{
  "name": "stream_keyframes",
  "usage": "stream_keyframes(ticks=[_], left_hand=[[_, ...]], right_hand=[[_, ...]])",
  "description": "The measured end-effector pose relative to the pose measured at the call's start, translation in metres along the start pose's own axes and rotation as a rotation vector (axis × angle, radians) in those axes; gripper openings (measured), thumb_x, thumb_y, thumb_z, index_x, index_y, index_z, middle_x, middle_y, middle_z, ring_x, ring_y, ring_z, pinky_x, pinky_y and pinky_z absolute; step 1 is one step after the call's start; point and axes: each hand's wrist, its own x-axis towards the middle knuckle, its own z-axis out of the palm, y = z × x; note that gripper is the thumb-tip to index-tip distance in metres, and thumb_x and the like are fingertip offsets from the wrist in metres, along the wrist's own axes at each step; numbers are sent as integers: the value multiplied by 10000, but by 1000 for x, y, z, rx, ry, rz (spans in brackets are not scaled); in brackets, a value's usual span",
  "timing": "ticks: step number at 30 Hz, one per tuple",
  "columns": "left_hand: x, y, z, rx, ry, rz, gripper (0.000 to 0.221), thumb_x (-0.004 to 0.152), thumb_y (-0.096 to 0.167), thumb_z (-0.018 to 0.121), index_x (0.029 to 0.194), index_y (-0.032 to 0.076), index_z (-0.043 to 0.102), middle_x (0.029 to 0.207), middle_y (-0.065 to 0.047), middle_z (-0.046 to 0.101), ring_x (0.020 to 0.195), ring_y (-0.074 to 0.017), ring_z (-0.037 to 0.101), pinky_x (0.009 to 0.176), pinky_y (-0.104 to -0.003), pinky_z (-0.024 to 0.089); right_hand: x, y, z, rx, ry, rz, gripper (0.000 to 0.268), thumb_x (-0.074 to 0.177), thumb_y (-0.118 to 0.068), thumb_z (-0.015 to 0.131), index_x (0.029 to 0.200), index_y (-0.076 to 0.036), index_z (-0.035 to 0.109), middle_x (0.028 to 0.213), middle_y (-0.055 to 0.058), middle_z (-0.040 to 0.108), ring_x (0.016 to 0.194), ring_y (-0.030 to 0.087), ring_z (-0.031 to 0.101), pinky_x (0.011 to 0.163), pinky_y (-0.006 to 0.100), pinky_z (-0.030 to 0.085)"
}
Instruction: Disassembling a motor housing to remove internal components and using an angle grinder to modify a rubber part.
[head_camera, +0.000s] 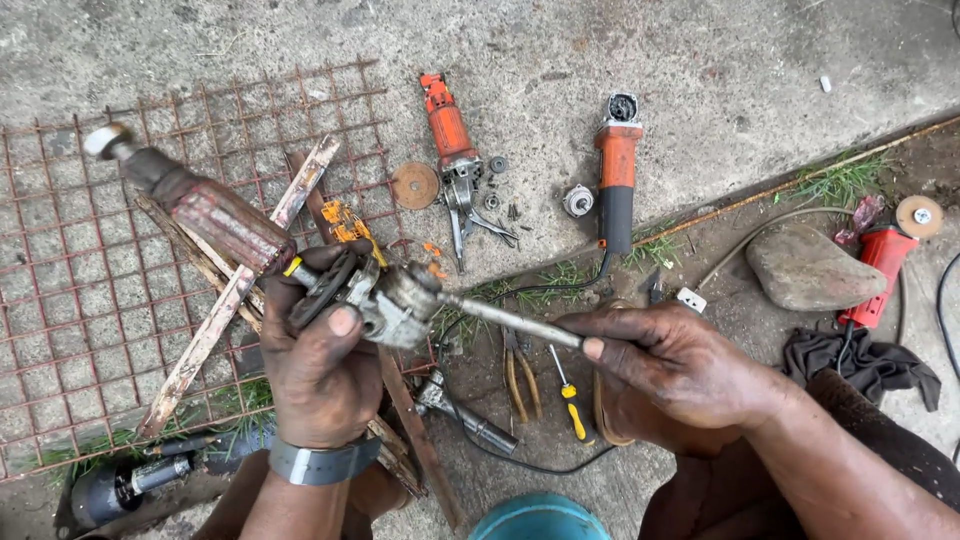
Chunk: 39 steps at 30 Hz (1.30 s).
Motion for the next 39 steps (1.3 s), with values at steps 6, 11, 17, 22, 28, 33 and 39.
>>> stream_keyframes(ticks=[6, 11, 17, 22, 28, 33, 39], left_hand=[[-2, -8, 7, 143, 249, 112, 508, 791, 142, 793, 1280, 59, 681, 1207, -91, 745, 1134, -290, 716, 1034, -466, 583], [4, -14, 12, -64, 157, -23, 419, 826, 116, 853, 1220, 57, 723, 1120, -93, 776, 1006, -267, 726, 909, -467, 620], [4, -9, 0, 44, 436, -86, 220, 798, 202, 837, 967, 109, 731, 920, -24, 761, 850, -226, 728, 752, -407, 619], [-1, -3, -10, -77, 327, -203, 174, 770, 156, 834, 871, 158, 692, 1049, -54, 768, 1008, -287, 719, 849, -492, 620], [-17, -8, 8, 164, 18, -122, 497, 783, 147, 846, 1257, 91, 709, 1277, -86, 720, 1149, -284, 685, 899, -477, 641], [-31, -10, 26, 196, -219, -111, 508, 845, 105, 852, 1319, 102, 671, 1397, -94, 680, 1106, -281, 724, 1013, -508, 593], [-37, 3, 43, 318, -117, -96, 856, 772, 306, 851, 1508, 70, 482, 1389, -194, 638, 1171, -271, 654, 988, -399, 572]], right_hand=[[-10, 16, 72, 429, 134, 115, 447, 1016, -205, 618, 1431, -56, 693, 707, -41, 526, 570, 92, 388, 451, 274, 338], [2, 4, 40, 253, 134, 292, 412, 934, -224, 686, 1320, -118, 786, 1054, 18, 805, 816, 111, 598, 693, 284, 463], [-5, 5, 92, 358, 198, 204, 423, 988, -213, 630, 1387, -109, 721, 941, 3, 687, 746, 110, 576, 616, 270, 461], [-2, -1, 33, 387, 2, 214, 329, 967, -217, 694, 1238, -65, 803, 640, 7, 586, 463, 101, 443, 367, 296, 347], [36, -22, 49, 518, 261, 358, 399, 950, -239, 682, 1282, -27, 741, 650, -35, 404, 520, 78, 404, 397, 262, 322], [52, -19, 71, 906, 198, 275, 253, 876, -207, 809, 994, -31, 672, 578, 3, 540, 377, 51, 393, 308, 218, 271], [46, -14, 72, 671, 95, 75, 228, 990, -265, 687, 980, -52, 604, 623, -5, 528, 438, 73, 470, 353, 217, 359]])
